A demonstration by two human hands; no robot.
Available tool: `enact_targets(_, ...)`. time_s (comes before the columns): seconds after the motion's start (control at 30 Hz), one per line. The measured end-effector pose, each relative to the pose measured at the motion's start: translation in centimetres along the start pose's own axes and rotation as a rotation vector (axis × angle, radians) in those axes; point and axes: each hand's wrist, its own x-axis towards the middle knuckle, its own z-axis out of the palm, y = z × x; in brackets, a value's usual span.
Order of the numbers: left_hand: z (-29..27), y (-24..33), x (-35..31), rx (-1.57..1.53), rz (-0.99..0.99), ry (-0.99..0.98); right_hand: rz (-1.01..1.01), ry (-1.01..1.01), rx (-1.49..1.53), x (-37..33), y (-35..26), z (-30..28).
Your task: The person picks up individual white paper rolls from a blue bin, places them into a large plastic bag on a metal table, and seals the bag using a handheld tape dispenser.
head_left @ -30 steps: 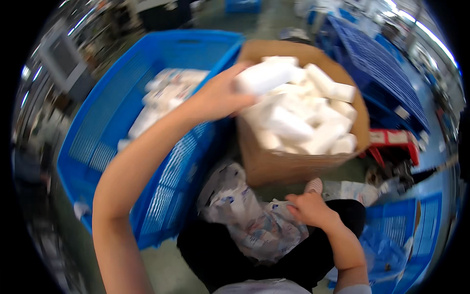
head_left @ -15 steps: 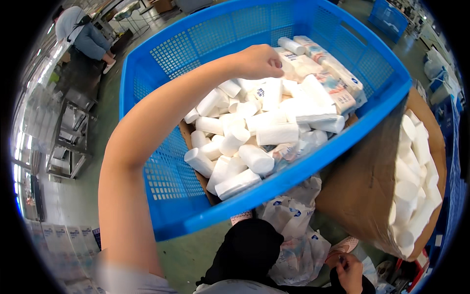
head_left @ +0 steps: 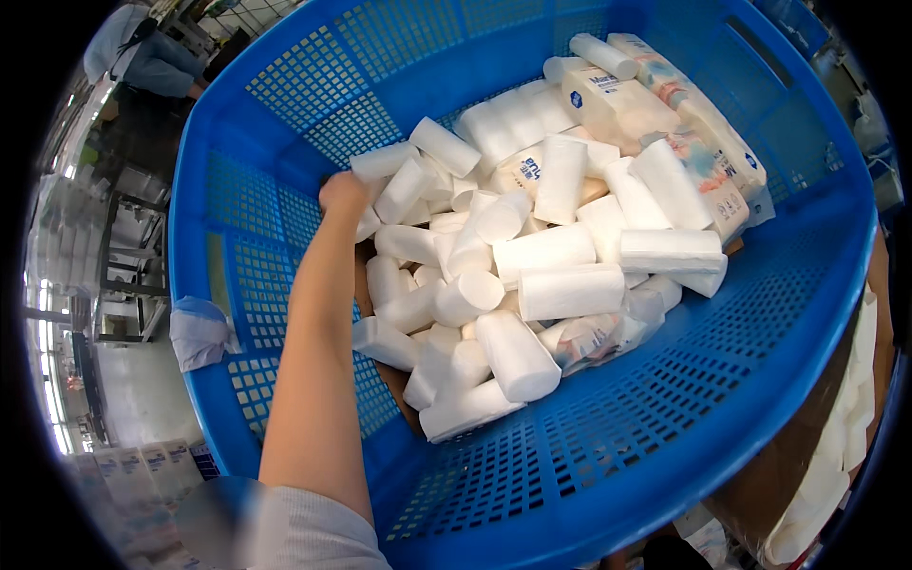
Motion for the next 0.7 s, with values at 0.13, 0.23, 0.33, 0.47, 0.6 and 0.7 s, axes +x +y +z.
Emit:
enact_targets(0.13,7.3,-2.8,-1.6,-0.451,-0.368,0.106,0.057,-0.005,-0.015,0.4,-1.3,1.7)
enact_targets(0.23,5.3,-1.4,-3.5,-0.947,-0.444,0.109,0.101,0.005,-0.023,0.7,-1.8,1.7)
enact_targets(0.33,5.4,-0.7,-4.5,-1.743,-0.158,-0.12,0.117,0.014,-0.018,1.1,-2.0,1.3)
enact_targets(0.47,2.6,3.3,-6.8,-1.657,0.19,-0.175,0.118,0.01,-0.03,1.2,-1.8,2.4)
enact_targets(0.6,-2.4,9.1,-9.1,-1.495,0.329,-0.184,0.151,0.048,-0.028,1.6,-1.9,3.0)
enact_targets(0.7,-4.0,10.9,-10.4,-1.441,0.525,-0.144,0.168,0.061,-0.024,1.7,-2.0,3.3)
